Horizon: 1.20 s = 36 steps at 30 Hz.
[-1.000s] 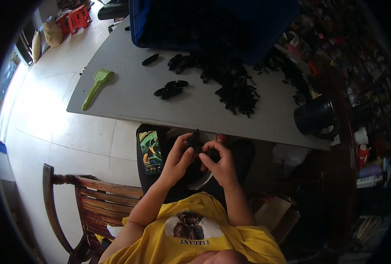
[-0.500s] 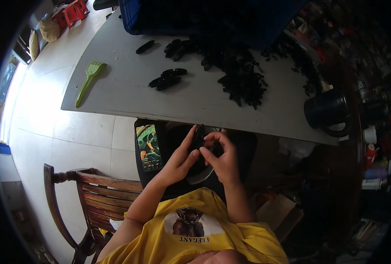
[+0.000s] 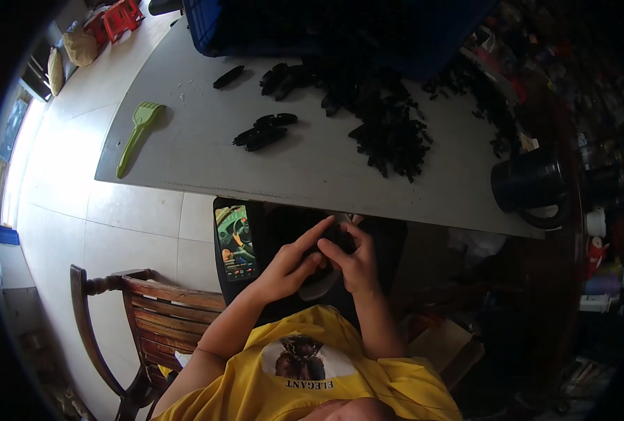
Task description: The person is assembling small black plastic components by joining individual pieces together on a table.
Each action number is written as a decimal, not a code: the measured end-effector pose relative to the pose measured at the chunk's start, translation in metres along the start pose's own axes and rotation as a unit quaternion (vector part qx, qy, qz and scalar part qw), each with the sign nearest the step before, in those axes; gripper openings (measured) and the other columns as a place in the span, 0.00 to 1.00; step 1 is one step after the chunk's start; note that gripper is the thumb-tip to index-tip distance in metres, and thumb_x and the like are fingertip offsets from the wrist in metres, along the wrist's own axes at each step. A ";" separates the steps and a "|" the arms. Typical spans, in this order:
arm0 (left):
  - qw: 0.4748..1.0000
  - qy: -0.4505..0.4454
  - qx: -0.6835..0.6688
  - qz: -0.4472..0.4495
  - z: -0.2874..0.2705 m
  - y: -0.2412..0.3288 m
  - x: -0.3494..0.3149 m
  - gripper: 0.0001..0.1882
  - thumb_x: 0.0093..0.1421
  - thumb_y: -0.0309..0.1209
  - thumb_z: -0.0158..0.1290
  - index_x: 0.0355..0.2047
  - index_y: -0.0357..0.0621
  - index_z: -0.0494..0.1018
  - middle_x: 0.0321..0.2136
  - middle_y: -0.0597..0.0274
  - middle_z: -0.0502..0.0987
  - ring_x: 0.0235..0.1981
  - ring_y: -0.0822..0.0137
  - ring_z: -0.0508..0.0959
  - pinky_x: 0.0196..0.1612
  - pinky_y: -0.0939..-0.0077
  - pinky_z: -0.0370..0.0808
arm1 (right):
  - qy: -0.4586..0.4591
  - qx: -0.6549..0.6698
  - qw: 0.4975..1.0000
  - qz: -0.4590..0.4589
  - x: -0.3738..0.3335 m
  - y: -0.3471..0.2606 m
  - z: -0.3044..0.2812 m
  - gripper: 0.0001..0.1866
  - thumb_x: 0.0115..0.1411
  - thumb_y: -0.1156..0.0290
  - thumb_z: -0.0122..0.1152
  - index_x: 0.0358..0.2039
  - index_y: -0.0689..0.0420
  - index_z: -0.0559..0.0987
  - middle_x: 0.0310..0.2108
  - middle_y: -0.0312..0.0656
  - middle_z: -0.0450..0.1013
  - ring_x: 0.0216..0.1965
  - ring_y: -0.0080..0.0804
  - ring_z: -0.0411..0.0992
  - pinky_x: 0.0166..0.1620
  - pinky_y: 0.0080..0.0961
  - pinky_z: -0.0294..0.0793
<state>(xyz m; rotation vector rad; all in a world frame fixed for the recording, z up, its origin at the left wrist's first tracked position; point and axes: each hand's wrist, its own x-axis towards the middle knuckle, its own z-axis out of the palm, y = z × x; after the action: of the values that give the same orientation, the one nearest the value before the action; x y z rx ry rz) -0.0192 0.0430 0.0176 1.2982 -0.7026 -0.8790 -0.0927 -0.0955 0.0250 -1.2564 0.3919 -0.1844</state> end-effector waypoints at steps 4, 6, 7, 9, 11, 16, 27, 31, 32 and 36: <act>0.915 0.035 0.373 0.150 -0.026 0.010 0.028 0.26 0.55 0.26 0.47 0.56 0.42 0.61 0.30 0.55 0.71 0.33 0.57 0.71 0.41 0.67 0.68 | 0.160 0.089 0.983 -0.032 0.007 0.013 -0.015 0.07 0.53 0.71 0.60 0.30 0.58 0.72 0.23 0.37 0.68 0.24 0.22 0.67 0.21 0.18 0.61; 0.819 0.181 0.522 0.156 -0.044 0.019 0.044 0.23 0.51 0.25 0.50 0.50 0.44 0.66 0.36 0.51 0.70 0.38 0.52 0.70 0.42 0.62 0.68 | 0.086 0.304 0.946 -0.068 0.027 0.013 -0.048 0.06 0.54 0.70 0.58 0.31 0.57 0.72 0.25 0.40 0.69 0.24 0.27 0.68 0.23 0.20 0.65; 0.790 0.232 0.542 0.167 -0.058 0.015 0.055 0.23 0.51 0.25 0.51 0.50 0.46 0.66 0.39 0.51 0.68 0.40 0.52 0.69 0.43 0.63 0.68 | 0.121 0.227 0.964 -0.075 0.033 0.006 -0.057 0.07 0.55 0.69 0.57 0.31 0.57 0.72 0.27 0.41 0.70 0.25 0.30 0.68 0.25 0.23 0.67; 0.716 0.293 0.615 0.153 -0.075 0.015 0.072 0.24 0.48 0.26 0.54 0.48 0.43 0.66 0.41 0.55 0.67 0.42 0.55 0.67 0.44 0.64 0.67 | 0.155 0.146 0.973 -0.084 0.050 -0.010 -0.068 0.07 0.55 0.68 0.57 0.31 0.57 0.72 0.29 0.41 0.71 0.25 0.32 0.69 0.26 0.25 0.69; 0.689 0.301 0.646 0.131 -0.087 0.011 0.083 0.23 0.48 0.26 0.54 0.46 0.43 0.67 0.41 0.55 0.67 0.43 0.56 0.67 0.45 0.65 0.66 | 0.248 -0.189 0.941 -0.129 0.069 -0.023 -0.073 0.09 0.54 0.66 0.58 0.30 0.58 0.73 0.30 0.42 0.73 0.27 0.37 0.71 0.30 0.29 0.70; 0.666 0.307 0.676 0.073 -0.090 0.004 0.090 0.19 0.46 0.27 0.55 0.40 0.44 0.67 0.42 0.56 0.67 0.44 0.56 0.66 0.45 0.67 0.65 | 0.273 -0.623 0.728 -0.089 0.089 -0.024 -0.082 0.09 0.51 0.66 0.60 0.32 0.55 0.76 0.33 0.42 0.73 0.34 0.40 0.72 0.35 0.32 0.72; 0.867 0.292 0.355 0.191 -0.065 -0.014 0.078 0.15 0.57 0.22 0.46 0.46 0.42 0.64 0.30 0.54 0.70 0.28 0.60 0.72 0.31 0.73 0.68 | 0.255 -0.658 0.704 -0.081 0.086 -0.019 -0.073 0.08 0.50 0.67 0.61 0.30 0.56 0.76 0.35 0.40 0.73 0.37 0.42 0.72 0.38 0.35 0.72; 0.977 0.210 0.008 0.029 -0.043 -0.007 0.064 0.16 0.62 0.26 0.42 0.51 0.41 0.59 0.29 0.65 0.65 0.25 0.79 0.64 0.28 0.84 0.63 | 0.272 -0.619 0.728 -0.112 0.079 -0.017 -0.079 0.08 0.49 0.69 0.61 0.29 0.57 0.75 0.34 0.40 0.73 0.36 0.43 0.72 0.37 0.35 0.71; 0.977 0.211 0.008 0.027 -0.039 -0.007 0.061 0.16 0.62 0.26 0.42 0.51 0.41 0.59 0.29 0.65 0.65 0.25 0.79 0.64 0.28 0.84 0.63 | 0.280 -0.606 0.733 -0.134 0.077 -0.016 -0.080 0.08 0.48 0.71 0.62 0.29 0.58 0.74 0.32 0.41 0.73 0.35 0.40 0.73 0.34 0.33 0.71; 0.985 0.151 -0.083 0.023 -0.025 -0.012 0.055 0.17 0.63 0.26 0.40 0.53 0.40 0.56 0.30 0.64 0.64 0.23 0.78 0.64 0.27 0.86 0.62 | 0.253 -0.500 0.818 -0.130 0.066 -0.012 -0.084 0.08 0.48 0.77 0.62 0.28 0.60 0.71 0.28 0.40 0.72 0.32 0.27 0.72 0.23 0.23 0.68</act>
<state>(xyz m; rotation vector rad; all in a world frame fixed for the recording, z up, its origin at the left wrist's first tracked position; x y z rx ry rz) 0.0280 0.0074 0.0002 1.2271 -0.4103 -0.6682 -0.0633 -0.1969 0.0028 -2.3208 0.8390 -0.6095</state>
